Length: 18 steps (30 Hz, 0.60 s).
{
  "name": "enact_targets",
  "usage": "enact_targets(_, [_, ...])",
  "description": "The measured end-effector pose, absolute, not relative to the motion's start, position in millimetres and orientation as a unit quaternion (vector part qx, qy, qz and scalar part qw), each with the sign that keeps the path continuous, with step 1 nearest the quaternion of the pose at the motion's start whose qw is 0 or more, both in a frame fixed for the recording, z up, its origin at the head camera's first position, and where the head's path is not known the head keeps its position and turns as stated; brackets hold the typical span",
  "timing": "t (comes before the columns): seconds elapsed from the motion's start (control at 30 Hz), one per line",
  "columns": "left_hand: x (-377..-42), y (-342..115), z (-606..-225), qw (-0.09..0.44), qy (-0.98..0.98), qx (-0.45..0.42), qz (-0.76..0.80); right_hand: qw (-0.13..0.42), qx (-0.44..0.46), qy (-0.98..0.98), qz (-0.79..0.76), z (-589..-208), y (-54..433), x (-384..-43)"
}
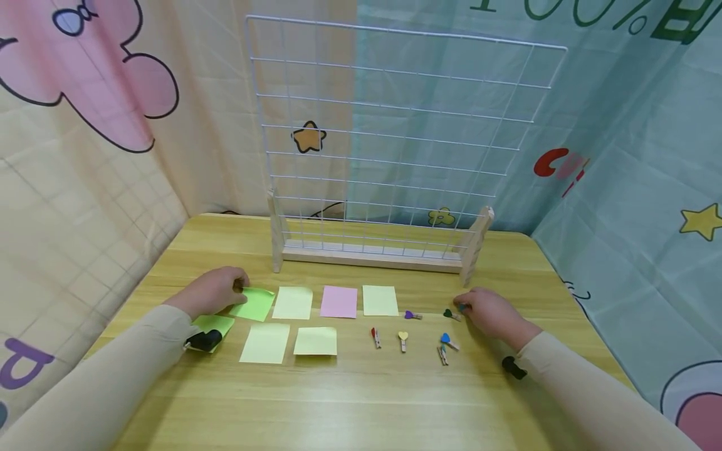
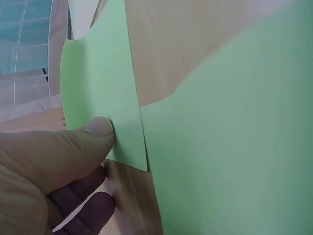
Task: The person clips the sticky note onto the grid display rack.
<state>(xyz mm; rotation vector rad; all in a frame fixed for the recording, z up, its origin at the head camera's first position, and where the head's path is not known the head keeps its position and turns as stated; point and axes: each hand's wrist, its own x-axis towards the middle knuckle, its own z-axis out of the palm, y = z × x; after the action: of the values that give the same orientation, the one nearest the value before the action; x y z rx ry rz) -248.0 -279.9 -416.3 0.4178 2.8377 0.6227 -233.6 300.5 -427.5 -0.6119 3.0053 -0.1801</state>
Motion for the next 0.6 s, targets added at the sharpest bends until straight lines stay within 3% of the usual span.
enact_targets(0.6, [-252.3, -288.9, -417.4, 0.086, 0.965, 0.116, 0.218, 0.036, -0.176, 0.979, -0.094, -425.5, 301.9, -234.1])
